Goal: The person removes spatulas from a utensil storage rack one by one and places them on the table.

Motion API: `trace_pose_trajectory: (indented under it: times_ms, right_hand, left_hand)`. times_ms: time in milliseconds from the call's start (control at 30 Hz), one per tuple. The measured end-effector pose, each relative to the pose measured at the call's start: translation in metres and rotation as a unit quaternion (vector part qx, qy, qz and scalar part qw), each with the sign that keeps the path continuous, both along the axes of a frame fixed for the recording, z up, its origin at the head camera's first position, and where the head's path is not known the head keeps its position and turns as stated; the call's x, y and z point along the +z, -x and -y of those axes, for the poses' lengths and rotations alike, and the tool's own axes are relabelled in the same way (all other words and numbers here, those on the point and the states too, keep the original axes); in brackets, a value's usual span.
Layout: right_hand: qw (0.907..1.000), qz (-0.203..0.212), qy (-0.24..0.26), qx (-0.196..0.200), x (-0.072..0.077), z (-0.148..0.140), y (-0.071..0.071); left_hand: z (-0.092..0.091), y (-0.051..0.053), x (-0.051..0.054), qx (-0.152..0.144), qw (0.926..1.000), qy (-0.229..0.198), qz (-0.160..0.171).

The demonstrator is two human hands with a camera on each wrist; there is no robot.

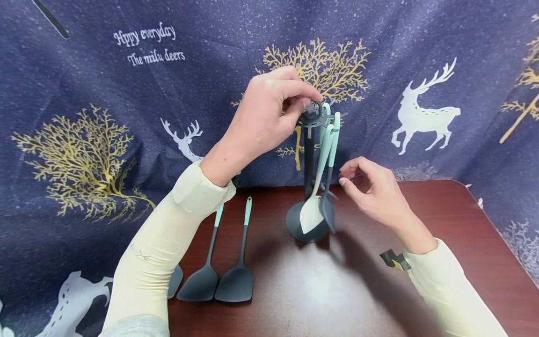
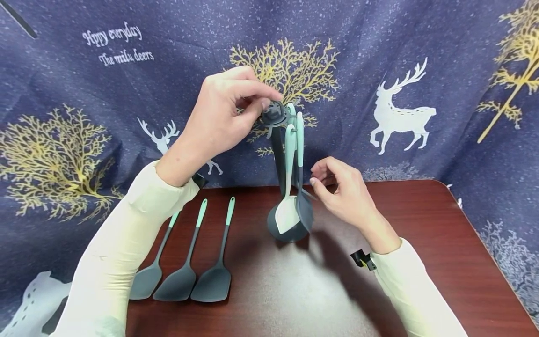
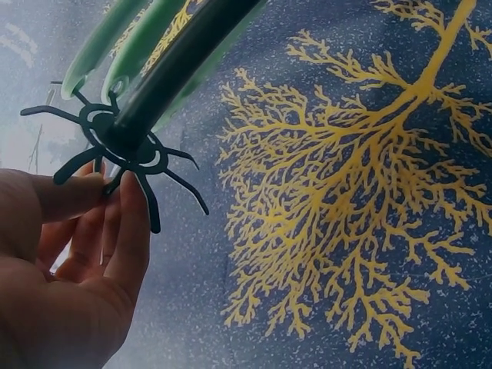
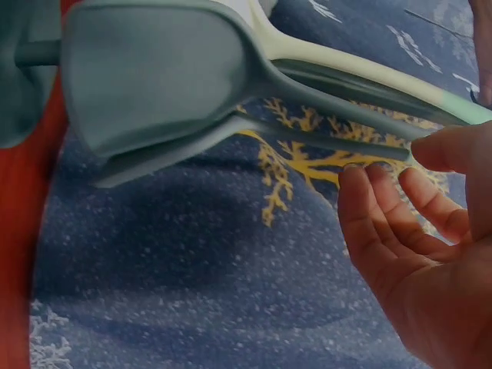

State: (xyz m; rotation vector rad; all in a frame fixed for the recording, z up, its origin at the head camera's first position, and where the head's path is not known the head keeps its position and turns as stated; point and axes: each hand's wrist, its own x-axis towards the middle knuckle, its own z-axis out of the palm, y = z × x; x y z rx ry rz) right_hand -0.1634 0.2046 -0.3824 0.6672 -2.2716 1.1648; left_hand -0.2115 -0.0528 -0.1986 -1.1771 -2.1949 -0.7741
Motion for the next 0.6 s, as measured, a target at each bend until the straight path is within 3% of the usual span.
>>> trace_pose_trajectory:
  times_ms: [167,400,600]
  right_hand:
    - [0.9997,0.010,0.016,0.012,-0.004,0.005,0.000]
    - [0.9972,0.040,0.055,0.032,-0.006,0.012,0.000]
    - [0.9970,0.042,0.053,0.037,-0.008,0.015,0.001]
  left_hand:
    - [0.000,0.000,0.001,-0.003,1.0000,0.004,-0.007]
    - [0.000,-0.002,0.005,0.015,0.9993,0.019,0.027]
    - [-0.002,-0.003,0.005,0.020,0.9992,0.022,0.027]
